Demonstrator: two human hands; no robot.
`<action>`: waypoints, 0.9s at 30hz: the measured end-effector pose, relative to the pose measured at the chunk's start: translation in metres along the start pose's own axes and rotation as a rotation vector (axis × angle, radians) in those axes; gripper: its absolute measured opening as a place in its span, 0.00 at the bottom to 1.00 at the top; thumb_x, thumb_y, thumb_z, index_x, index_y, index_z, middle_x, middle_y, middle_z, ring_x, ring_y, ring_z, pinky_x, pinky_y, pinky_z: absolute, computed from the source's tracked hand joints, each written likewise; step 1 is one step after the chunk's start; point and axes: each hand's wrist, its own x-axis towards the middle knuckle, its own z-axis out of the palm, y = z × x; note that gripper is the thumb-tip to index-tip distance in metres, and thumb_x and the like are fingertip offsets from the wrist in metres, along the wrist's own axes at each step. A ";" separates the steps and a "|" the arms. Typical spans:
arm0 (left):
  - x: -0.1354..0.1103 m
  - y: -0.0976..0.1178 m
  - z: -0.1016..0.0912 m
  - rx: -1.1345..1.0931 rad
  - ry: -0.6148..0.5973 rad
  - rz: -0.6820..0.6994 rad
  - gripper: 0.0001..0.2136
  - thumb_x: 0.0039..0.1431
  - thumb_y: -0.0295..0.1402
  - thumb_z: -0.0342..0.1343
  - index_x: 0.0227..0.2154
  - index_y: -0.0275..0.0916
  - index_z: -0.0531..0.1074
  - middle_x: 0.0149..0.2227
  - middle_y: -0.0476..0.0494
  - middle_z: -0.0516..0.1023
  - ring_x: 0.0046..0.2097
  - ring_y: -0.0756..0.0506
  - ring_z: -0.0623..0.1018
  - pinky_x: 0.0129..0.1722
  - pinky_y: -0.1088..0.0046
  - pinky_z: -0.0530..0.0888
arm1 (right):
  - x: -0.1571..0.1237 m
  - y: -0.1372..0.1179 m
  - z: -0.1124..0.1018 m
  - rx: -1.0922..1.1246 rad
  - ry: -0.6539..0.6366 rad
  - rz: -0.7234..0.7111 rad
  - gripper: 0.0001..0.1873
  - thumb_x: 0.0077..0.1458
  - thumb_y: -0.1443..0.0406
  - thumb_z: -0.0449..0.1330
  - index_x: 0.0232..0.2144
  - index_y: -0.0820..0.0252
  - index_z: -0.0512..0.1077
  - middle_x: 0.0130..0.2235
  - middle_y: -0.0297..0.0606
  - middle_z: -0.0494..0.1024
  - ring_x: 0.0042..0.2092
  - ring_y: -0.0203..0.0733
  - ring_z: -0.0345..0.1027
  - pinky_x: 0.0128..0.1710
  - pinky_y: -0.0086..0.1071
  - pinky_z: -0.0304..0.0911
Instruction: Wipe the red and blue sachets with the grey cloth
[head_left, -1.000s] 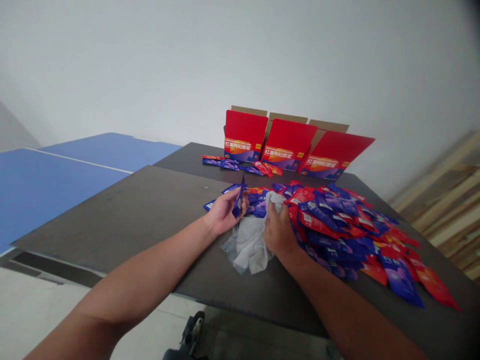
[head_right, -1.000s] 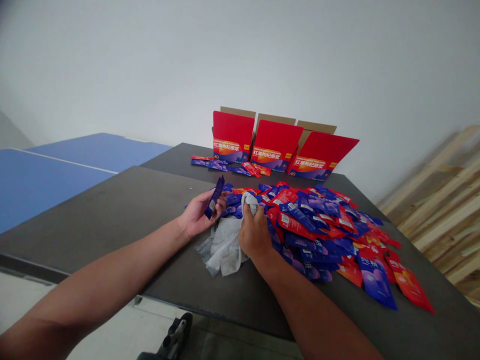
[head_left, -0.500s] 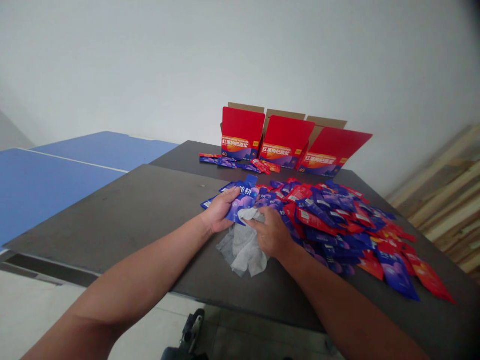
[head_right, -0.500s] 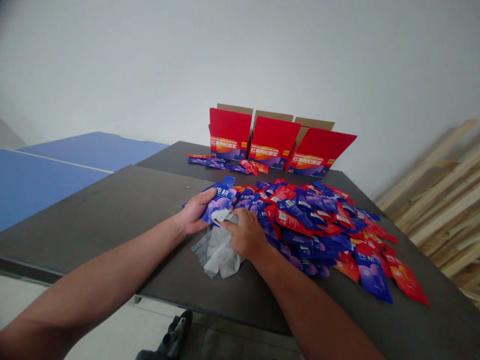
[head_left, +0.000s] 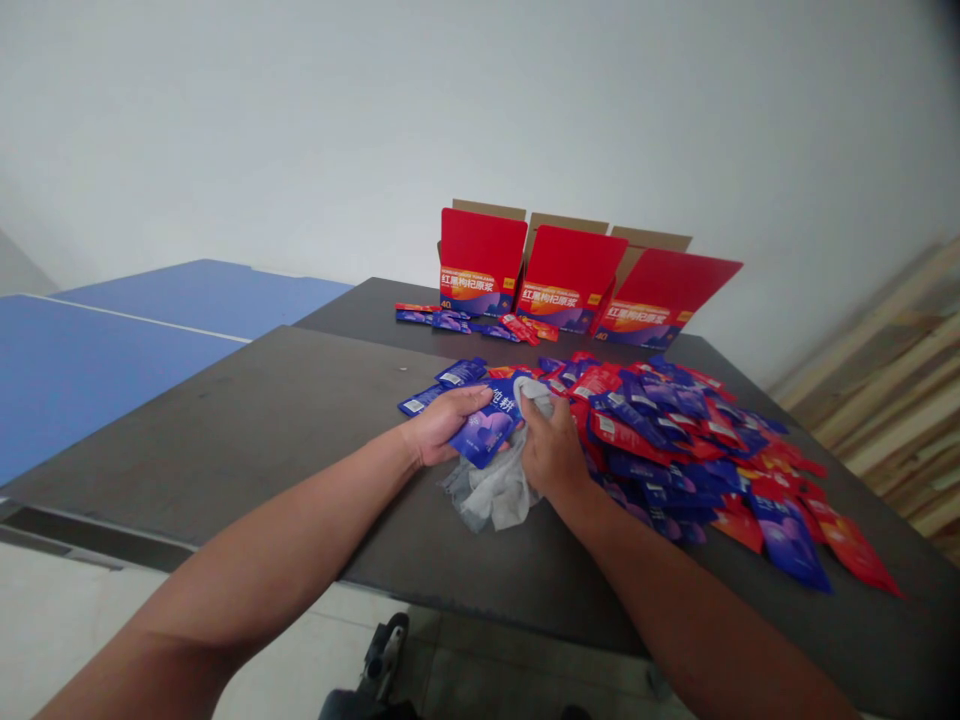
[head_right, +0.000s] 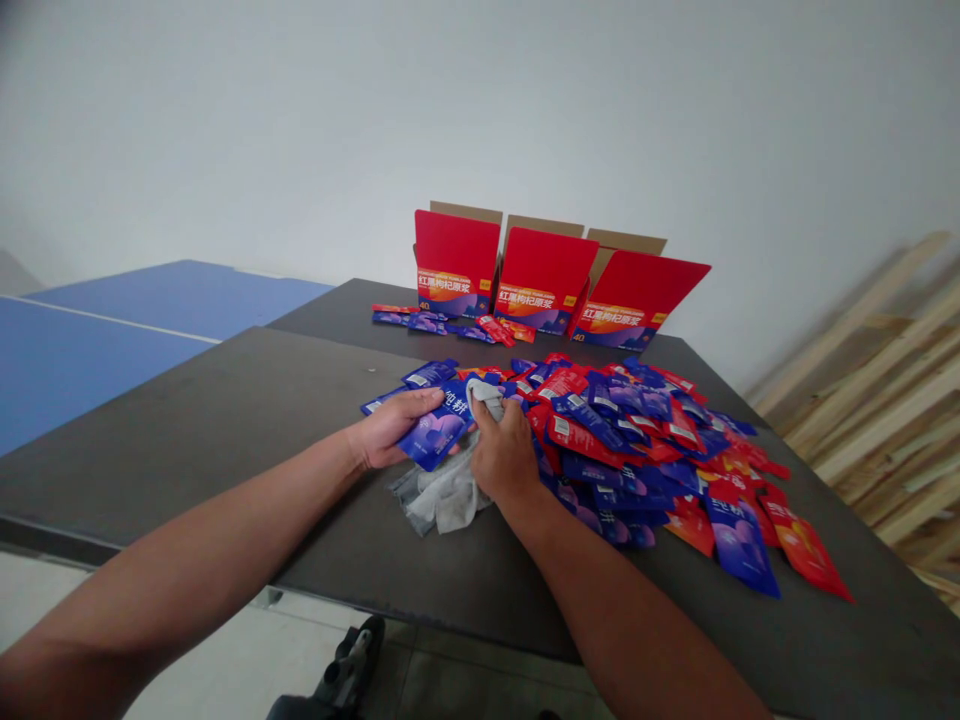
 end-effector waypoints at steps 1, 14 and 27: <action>0.000 0.000 0.000 -0.001 -0.015 -0.012 0.13 0.59 0.30 0.56 0.47 0.34 0.71 0.40 0.33 0.79 0.39 0.39 0.81 0.36 0.58 0.78 | 0.000 0.001 0.001 0.011 0.006 0.022 0.31 0.53 0.72 0.49 0.61 0.64 0.61 0.46 0.51 0.61 0.47 0.55 0.60 0.46 0.48 0.63; 0.003 0.008 -0.001 -0.303 0.090 -0.108 0.24 0.63 0.46 0.48 0.49 0.28 0.72 0.36 0.33 0.80 0.37 0.40 0.81 0.41 0.62 0.76 | -0.011 -0.009 -0.003 0.061 -0.037 -0.480 0.21 0.55 0.70 0.52 0.48 0.51 0.75 0.46 0.44 0.65 0.47 0.48 0.57 0.48 0.43 0.55; 0.000 -0.006 0.013 -0.141 -0.012 -0.072 0.31 0.58 0.59 0.45 0.50 0.39 0.72 0.40 0.39 0.79 0.36 0.44 0.79 0.34 0.71 0.75 | -0.005 -0.017 -0.006 -0.073 -0.090 -0.233 0.26 0.54 0.71 0.53 0.54 0.50 0.71 0.50 0.47 0.62 0.48 0.51 0.56 0.48 0.44 0.54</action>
